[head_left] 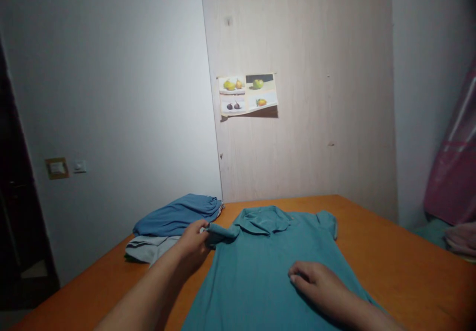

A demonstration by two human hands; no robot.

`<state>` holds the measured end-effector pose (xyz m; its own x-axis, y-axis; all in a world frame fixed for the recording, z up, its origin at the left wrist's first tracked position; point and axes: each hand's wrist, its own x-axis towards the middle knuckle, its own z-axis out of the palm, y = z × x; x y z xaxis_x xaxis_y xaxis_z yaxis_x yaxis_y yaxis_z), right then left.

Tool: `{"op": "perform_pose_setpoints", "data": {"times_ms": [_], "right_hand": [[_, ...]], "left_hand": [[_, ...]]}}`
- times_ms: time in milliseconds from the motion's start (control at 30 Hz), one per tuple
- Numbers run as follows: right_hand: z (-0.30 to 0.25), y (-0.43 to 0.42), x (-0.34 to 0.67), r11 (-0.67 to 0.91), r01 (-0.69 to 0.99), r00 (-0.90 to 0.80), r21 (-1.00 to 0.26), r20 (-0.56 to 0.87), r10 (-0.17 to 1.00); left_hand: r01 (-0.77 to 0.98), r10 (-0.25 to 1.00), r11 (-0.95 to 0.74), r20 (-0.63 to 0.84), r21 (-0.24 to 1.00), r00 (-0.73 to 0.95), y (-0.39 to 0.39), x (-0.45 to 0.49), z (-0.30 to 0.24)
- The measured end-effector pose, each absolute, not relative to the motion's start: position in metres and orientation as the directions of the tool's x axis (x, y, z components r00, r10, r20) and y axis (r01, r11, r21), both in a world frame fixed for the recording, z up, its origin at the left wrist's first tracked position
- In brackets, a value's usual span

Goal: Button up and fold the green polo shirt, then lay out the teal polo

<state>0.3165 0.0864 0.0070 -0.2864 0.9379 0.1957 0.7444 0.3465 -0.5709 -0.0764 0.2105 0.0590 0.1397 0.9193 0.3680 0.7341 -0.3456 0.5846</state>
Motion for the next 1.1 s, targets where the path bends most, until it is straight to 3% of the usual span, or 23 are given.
{"op": "perform_pose_setpoints", "data": {"times_ms": [67, 133, 200, 433, 500, 600, 667, 733, 833, 967, 1100], "right_hand": [[0.005, 0.086, 0.317, 0.341, 0.745, -0.276, -0.574, 0.2, 0.94], [0.004, 0.086, 0.317, 0.335, 0.748, -0.272, -0.573, 0.196, 0.942], [0.005, 0.086, 0.317, 0.331, 0.749, -0.276, -0.574, 0.183, 0.943], [0.008, 0.084, 0.317, 0.326, 0.753, -0.29, -0.572, 0.157, 0.944], [0.01, 0.082, 0.316, 0.327, 0.761, -0.287, -0.56, 0.161, 0.944], [0.014, 0.078, 0.314, 0.313, 0.786, -0.272, -0.533, 0.156, 0.949], [0.018, 0.074, 0.311, 0.299, 0.808, -0.255, -0.508, 0.155, 0.954], [0.019, 0.07, 0.308, 0.29, 0.824, -0.239, -0.487, 0.166, 0.957], [0.018, 0.059, 0.302, 0.278, 0.834, -0.228, -0.477, 0.161, 0.96], [0.018, 0.043, 0.296, 0.3, 0.81, -0.263, -0.504, 0.145, 0.954], [0.027, 0.048, 0.307, 0.307, 0.633, -0.294, -0.711, 0.146, 0.945]], "left_hand": [[0.686, 0.917, -0.301, 0.398, 0.662, 0.019, 0.219, -0.078, 0.074], [0.706, 0.858, -0.158, 0.449, 0.69, -0.247, 0.228, -0.085, 0.088], [0.722, 0.812, -0.049, 0.449, 0.69, -0.374, 0.236, -0.098, 0.096], [0.76, 0.809, 0.271, 0.288, 0.591, -0.513, 0.226, -0.132, 0.07], [0.807, 0.789, 0.307, 0.34, 0.504, -0.512, 0.215, -0.122, 0.066], [0.937, 0.761, 0.247, 0.549, 0.248, -0.346, 0.201, -0.088, 0.067], [0.981, 0.857, 0.063, 0.494, 0.183, -0.147, 0.195, -0.062, 0.066], [0.966, 0.922, -0.148, 0.382, 0.21, 0.058, 0.19, -0.039, 0.057], [0.903, 0.914, -0.355, 0.294, 0.24, 0.281, 0.185, -0.022, 0.034], [0.88, 0.907, -0.396, 0.26, 0.263, 0.331, 0.186, -0.028, 0.011], [0.882, 0.92, -0.383, 0.201, 0.275, 0.336, 0.194, -0.039, 0.014]]}}
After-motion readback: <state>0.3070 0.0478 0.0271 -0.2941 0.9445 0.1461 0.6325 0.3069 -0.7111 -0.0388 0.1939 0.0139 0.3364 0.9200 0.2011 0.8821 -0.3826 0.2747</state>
